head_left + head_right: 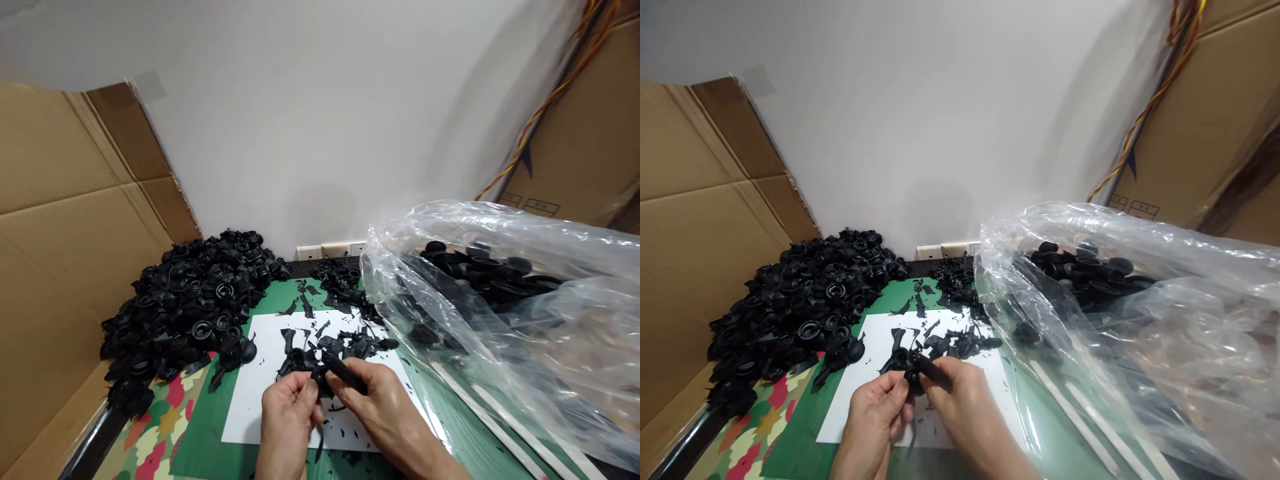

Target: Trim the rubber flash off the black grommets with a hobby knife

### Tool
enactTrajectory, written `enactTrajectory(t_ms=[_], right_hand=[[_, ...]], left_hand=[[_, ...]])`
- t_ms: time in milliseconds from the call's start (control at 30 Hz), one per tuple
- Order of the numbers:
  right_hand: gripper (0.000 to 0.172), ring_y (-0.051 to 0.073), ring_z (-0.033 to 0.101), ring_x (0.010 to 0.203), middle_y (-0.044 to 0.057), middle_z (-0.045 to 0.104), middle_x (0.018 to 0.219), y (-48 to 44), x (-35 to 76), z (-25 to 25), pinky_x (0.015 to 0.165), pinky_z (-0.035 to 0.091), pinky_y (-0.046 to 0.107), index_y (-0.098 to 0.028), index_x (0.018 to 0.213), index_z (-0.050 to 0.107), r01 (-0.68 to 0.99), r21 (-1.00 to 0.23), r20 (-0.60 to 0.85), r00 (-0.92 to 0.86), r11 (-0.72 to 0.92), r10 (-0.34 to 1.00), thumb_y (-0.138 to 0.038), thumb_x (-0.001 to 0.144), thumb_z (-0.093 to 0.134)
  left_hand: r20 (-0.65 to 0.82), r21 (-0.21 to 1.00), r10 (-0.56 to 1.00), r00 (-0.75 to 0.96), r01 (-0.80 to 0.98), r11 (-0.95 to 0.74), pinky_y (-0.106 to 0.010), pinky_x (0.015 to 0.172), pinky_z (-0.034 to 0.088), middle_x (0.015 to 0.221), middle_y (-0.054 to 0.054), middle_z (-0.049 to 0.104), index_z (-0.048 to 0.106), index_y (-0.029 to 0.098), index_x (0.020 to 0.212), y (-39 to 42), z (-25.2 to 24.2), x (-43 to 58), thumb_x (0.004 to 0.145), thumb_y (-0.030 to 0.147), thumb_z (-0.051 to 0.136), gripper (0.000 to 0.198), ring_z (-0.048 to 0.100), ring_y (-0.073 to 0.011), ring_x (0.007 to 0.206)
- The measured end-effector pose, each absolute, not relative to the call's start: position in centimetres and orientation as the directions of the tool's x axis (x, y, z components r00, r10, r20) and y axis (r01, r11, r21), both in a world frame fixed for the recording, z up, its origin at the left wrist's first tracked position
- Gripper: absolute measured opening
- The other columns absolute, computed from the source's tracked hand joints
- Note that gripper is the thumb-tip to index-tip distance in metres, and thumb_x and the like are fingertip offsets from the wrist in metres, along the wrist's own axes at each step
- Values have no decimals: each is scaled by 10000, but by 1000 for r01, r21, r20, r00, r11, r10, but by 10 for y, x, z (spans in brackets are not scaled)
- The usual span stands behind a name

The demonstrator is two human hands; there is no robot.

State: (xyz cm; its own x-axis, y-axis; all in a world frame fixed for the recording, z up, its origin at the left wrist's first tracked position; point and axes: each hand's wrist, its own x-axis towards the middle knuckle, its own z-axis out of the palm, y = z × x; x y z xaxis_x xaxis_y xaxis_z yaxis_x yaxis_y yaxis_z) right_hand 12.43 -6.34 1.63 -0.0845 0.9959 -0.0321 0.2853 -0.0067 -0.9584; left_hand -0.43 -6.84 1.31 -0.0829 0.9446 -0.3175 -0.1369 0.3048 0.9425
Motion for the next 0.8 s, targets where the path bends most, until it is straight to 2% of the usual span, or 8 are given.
enactTrajectory(t_ms=[167,333,433,467,533,633,700,800], right_hand=[[210,146,467,504,-3,509,550,-66,122,11,469,321,225,-195,591,512,516,-839,165,-59,171,985,-246,775,424],[192,139,525,443,10,583,589,-68,121,2,420,300,223,-184,659,586,728,-533,504,-136,431,853,-71,673,432],[174,140,504,417,18,566,590,-70,118,-2,395,276,235,-181,653,554,781,-409,585,-172,472,792,-87,708,418],[160,141,498,417,15,557,584,-70,117,-3,397,282,234,-183,651,540,771,-435,575,-159,464,803,-99,709,416],[122,138,486,429,-1,535,559,-69,117,-3,409,308,223,-193,638,501,690,-600,495,-77,404,866,-120,687,417],[78,136,472,483,-27,491,536,-66,123,3,451,352,215,-210,614,447,428,-883,245,63,195,968,-179,682,425],[114,142,461,520,-30,468,544,-64,129,8,480,361,227,-209,597,446,285,-956,107,115,71,988,-248,704,441],[212,143,432,548,-28,447,567,-62,135,11,515,350,246,-196,601,482,192,-981,27,140,0,990,-355,741,474]], left_hand=[[-181,983,973,-140,-4,182,-205,415,249,395,56,438,606,151,544,-66,1,-8,631,312,672,194,331,-76,395],[21,989,995,-97,146,-7,-226,487,334,548,14,528,640,162,575,-71,6,-5,655,157,571,105,448,-134,527],[67,984,994,-81,172,-52,-228,540,368,602,1,553,627,164,544,-73,10,-2,610,70,510,164,484,-150,593],[58,987,995,-81,154,-45,-225,543,368,601,2,553,622,162,534,-73,9,-2,599,69,511,159,485,-147,593],[-18,996,996,-90,81,25,-213,497,343,552,15,534,632,154,553,-72,7,-2,614,122,559,100,457,-126,533],[-188,982,974,-127,-35,185,-195,404,250,421,56,451,650,141,607,-68,4,-5,628,281,656,141,345,-81,403],[-248,968,958,-146,-79,238,-187,385,220,383,69,427,648,137,612,-66,4,-7,623,338,686,205,303,-66,374],[-279,958,948,-151,-116,263,-177,386,222,392,57,460,633,132,600,-65,5,-9,620,352,707,233,308,-56,376]])
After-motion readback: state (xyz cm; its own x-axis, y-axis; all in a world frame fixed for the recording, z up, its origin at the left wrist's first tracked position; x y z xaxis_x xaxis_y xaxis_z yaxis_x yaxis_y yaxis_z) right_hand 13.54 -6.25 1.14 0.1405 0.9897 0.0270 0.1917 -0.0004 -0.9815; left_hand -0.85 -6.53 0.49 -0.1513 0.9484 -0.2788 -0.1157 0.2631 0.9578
